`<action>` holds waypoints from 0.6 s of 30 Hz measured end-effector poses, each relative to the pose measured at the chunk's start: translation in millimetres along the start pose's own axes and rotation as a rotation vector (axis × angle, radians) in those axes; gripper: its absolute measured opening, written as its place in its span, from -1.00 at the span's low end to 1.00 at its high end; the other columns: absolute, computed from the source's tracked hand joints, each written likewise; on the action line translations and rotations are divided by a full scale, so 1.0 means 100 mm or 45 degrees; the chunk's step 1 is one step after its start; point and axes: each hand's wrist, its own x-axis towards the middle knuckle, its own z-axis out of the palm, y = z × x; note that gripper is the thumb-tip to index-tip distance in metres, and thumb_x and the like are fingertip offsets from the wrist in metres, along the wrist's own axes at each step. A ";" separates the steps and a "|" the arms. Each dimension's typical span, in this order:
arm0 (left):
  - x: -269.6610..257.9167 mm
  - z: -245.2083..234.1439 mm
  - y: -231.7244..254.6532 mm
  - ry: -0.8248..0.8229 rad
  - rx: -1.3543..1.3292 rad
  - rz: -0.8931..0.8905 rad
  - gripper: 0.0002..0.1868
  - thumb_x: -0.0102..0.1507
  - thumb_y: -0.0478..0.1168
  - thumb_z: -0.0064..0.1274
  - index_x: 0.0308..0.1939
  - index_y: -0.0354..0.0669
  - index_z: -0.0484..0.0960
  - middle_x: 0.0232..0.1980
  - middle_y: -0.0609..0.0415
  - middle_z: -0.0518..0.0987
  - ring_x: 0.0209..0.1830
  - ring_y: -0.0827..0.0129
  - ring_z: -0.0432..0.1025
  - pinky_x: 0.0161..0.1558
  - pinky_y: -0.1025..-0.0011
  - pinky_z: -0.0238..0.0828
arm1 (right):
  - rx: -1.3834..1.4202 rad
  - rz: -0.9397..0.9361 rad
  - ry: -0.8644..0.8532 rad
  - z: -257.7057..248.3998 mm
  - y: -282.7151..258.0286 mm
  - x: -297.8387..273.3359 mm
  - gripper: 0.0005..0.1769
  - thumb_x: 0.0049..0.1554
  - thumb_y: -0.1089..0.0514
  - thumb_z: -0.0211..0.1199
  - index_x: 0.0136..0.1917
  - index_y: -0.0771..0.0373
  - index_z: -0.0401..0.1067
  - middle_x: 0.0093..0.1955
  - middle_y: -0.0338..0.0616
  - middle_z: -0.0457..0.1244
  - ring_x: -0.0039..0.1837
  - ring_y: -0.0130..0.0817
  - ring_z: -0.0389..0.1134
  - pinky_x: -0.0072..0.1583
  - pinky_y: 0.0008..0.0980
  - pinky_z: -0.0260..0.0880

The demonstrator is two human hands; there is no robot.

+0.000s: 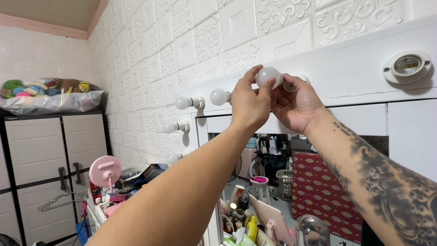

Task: The person installs multiple small white light bulbs into the sockets around a vanity mirror. They pick up each bulb from a nearby table and screw it into an empty socket one at a time until several sockets are filled.

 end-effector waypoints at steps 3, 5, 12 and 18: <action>-0.02 0.01 -0.02 0.015 0.076 0.179 -0.45 0.30 -0.11 0.09 0.36 -0.18 0.45 0.18 -0.19 0.53 -0.02 0.15 0.63 -0.06 0.29 0.61 | -0.023 0.005 0.063 0.03 -0.01 -0.05 -0.69 0.25 -0.06 0.14 0.03 0.22 0.41 0.00 -0.18 0.28 0.05 -0.37 0.37 0.20 -0.33 0.47; -0.04 0.01 -0.04 -0.006 0.108 0.185 -0.46 0.33 -0.11 0.06 0.38 -0.16 0.43 0.18 -0.17 0.52 0.02 0.16 0.61 -0.02 0.30 0.59 | -0.049 -0.004 0.072 0.04 0.01 -0.07 -0.61 0.27 -0.13 0.12 0.09 0.25 0.39 0.03 -0.16 0.26 0.08 -0.36 0.36 0.24 -0.31 0.46; -0.07 0.03 -0.06 -0.048 0.195 0.332 -0.48 0.31 -0.14 0.12 0.35 -0.10 0.48 0.17 -0.09 0.53 -0.06 0.25 0.60 -0.03 0.33 0.61 | -0.007 0.029 0.066 -0.02 -0.03 -0.07 -0.56 0.33 -0.10 0.03 0.19 0.32 0.36 0.10 -0.06 0.28 0.18 -0.23 0.41 0.30 -0.22 0.52; -0.11 0.06 0.03 -0.184 0.233 0.344 -0.48 0.27 -0.26 0.10 0.33 -0.08 0.49 0.22 -0.05 0.50 -0.12 0.26 0.61 -0.02 0.34 0.58 | 0.019 0.052 -0.081 -0.13 -0.01 -0.06 -0.34 0.32 -0.35 0.04 0.32 0.24 0.39 0.12 -0.16 0.25 0.06 -0.43 0.29 0.30 -0.25 0.49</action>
